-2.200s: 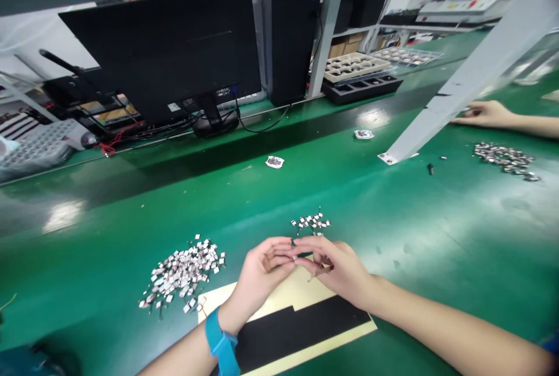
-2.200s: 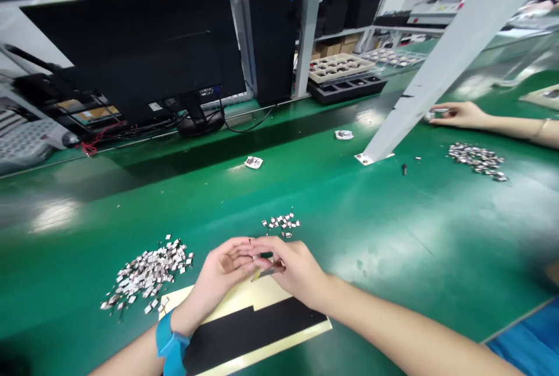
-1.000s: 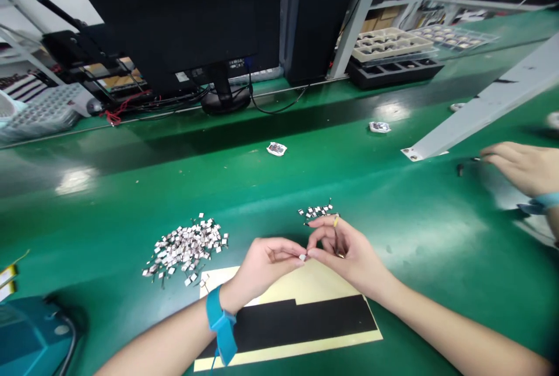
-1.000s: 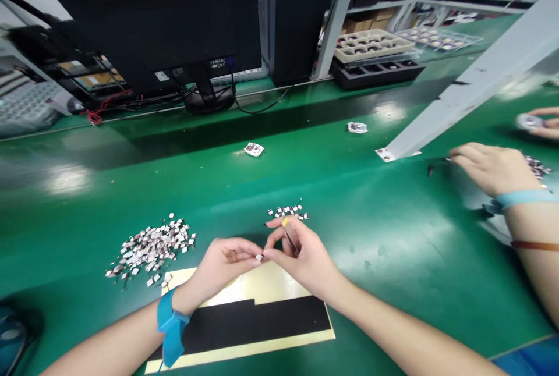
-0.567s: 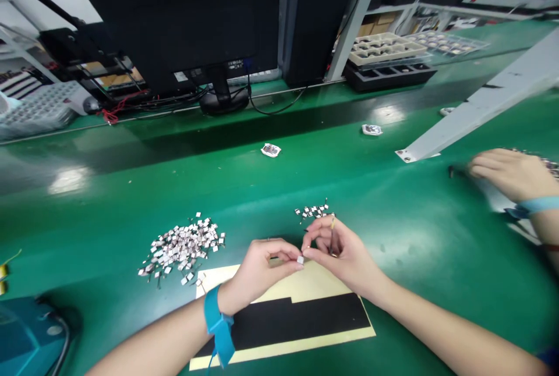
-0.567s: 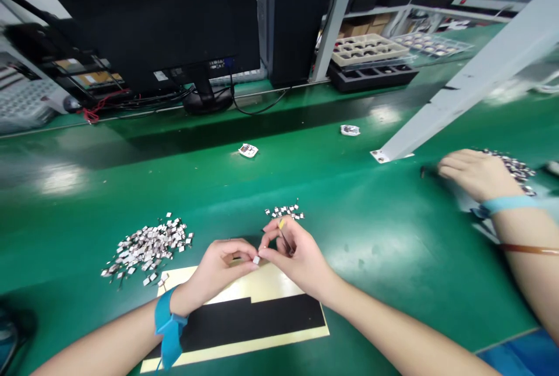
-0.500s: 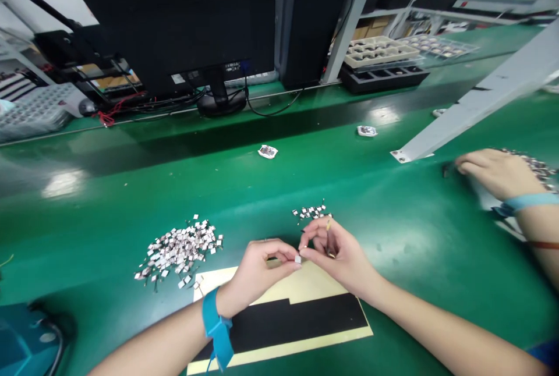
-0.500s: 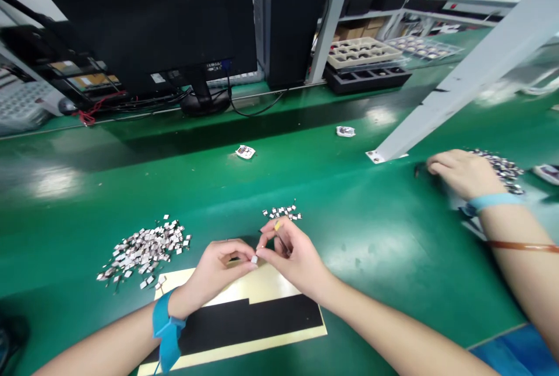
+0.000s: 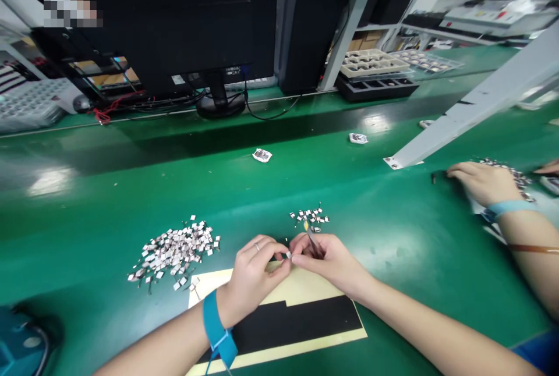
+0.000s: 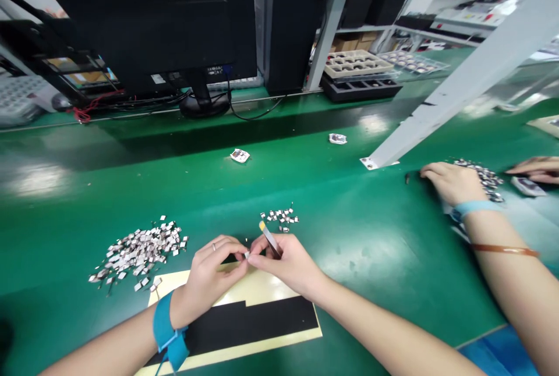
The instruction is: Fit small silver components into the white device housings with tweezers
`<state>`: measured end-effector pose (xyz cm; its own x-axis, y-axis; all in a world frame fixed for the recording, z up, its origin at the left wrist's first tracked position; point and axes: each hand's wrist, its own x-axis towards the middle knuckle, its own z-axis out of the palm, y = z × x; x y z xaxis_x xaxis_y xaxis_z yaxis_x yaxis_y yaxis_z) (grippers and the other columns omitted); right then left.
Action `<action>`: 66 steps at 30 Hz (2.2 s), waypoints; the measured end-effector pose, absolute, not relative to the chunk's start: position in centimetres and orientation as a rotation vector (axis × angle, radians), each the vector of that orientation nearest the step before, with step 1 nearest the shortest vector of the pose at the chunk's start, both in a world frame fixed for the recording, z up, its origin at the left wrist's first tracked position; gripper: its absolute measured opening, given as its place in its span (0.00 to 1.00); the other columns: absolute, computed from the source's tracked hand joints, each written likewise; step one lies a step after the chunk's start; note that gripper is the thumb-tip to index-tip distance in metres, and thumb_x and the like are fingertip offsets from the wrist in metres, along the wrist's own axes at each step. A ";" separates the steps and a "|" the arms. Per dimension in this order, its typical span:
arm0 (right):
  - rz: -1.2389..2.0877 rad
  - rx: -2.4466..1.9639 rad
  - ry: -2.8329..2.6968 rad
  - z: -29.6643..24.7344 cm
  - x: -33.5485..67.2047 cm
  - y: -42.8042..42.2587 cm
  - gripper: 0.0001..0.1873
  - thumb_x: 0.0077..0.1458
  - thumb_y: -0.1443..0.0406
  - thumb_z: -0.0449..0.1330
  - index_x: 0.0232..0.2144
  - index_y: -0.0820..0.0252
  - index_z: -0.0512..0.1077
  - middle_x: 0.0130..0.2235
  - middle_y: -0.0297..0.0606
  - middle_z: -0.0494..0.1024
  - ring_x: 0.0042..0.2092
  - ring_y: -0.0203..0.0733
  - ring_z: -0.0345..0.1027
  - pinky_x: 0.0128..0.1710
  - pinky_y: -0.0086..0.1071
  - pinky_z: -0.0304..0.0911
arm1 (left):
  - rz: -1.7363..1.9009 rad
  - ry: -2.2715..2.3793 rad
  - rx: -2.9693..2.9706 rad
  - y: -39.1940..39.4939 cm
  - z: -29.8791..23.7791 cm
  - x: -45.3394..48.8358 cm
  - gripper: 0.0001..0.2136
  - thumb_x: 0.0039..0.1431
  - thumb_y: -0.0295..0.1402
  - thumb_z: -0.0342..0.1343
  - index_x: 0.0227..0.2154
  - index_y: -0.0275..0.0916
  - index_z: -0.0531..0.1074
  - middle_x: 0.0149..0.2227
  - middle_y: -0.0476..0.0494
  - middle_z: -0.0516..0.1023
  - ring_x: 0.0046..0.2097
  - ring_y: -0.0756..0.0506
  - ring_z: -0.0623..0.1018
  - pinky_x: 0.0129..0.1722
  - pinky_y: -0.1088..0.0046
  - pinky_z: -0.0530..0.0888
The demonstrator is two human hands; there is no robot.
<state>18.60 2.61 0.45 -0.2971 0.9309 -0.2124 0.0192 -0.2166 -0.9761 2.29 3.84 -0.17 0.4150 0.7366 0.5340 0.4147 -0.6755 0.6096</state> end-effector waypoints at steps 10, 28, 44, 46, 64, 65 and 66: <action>1.634 -1.159 -1.153 0.6 18.2 2.2 0.08 0.45 0.62 0.61 0.22 0.61 0.69 0.29 0.34 0.71 0.34 0.35 0.65 0.37 0.29 0.59 | 1.226 0.956 2.404 3.6 -0.3 2.1 0.01 0.52 0.25 0.53 0.28 0.36 0.66 0.24 0.46 0.72 0.30 0.48 0.73 0.30 0.74 0.71; 1.603 -1.205 -1.047 0.9 17.6 1.8 0.07 0.43 0.64 0.62 0.21 0.62 0.69 0.30 0.34 0.71 0.32 0.33 0.64 0.34 0.27 0.58 | 1.218 1.051 2.575 3.6 -0.9 1.8 0.03 0.50 0.27 0.55 0.26 0.36 0.66 0.25 0.45 0.74 0.31 0.48 0.74 0.32 0.74 0.72; 1.636 -1.193 -0.966 0.8 17.9 2.3 0.15 0.41 0.67 0.62 0.17 0.61 0.57 0.25 0.31 0.71 0.28 0.32 0.62 0.30 0.27 0.55 | 1.256 0.958 2.578 3.5 -0.5 1.7 0.04 0.50 0.25 0.55 0.25 0.35 0.65 0.22 0.47 0.72 0.30 0.48 0.74 0.29 0.73 0.70; 1.679 -1.142 -0.970 0.9 18.1 2.3 0.15 0.41 0.66 0.62 0.18 0.61 0.57 0.27 0.32 0.72 0.30 0.32 0.63 0.31 0.27 0.55 | 1.253 0.942 2.530 3.7 -0.5 1.6 0.04 0.50 0.25 0.55 0.26 0.35 0.65 0.20 0.48 0.71 0.30 0.48 0.73 0.29 0.74 0.70; 1.157 -1.204 -1.068 3.4 26.0 6.6 0.10 0.33 0.65 0.66 0.15 0.64 0.68 0.16 0.26 0.58 0.19 0.26 0.45 0.18 0.25 0.39 | 0.471 1.225 2.514 15.7 5.0 -0.6 0.15 0.54 0.25 0.43 0.45 0.37 0.62 0.50 0.40 0.66 0.52 0.43 0.66 0.51 0.61 0.66; 1.185 -1.156 -0.995 3.7 26.2 6.5 0.12 0.36 0.62 0.65 0.16 0.64 0.67 0.16 0.25 0.56 0.18 0.26 0.44 0.17 0.24 0.38 | 0.482 1.259 2.502 17.7 4.6 -0.6 0.18 0.53 0.22 0.42 0.47 0.34 0.60 0.53 0.37 0.62 0.55 0.42 0.62 0.55 0.59 0.62; 1.218 -1.099 -0.919 4.1 26.3 6.2 0.13 0.38 0.60 0.64 0.18 0.64 0.66 0.16 0.24 0.54 0.17 0.25 0.42 0.16 0.23 0.37 | 0.494 1.291 2.490 19.4 4.0 -0.6 0.19 0.52 0.21 0.42 0.49 0.32 0.59 0.56 0.35 0.58 0.58 0.42 0.58 0.57 0.57 0.57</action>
<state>26.34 6.25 4.14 0.1413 0.9896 -0.0282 -0.2448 0.0073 -0.9695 -0.60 19.45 4.02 0.5389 0.8260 0.1652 0.7256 -0.5547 0.4072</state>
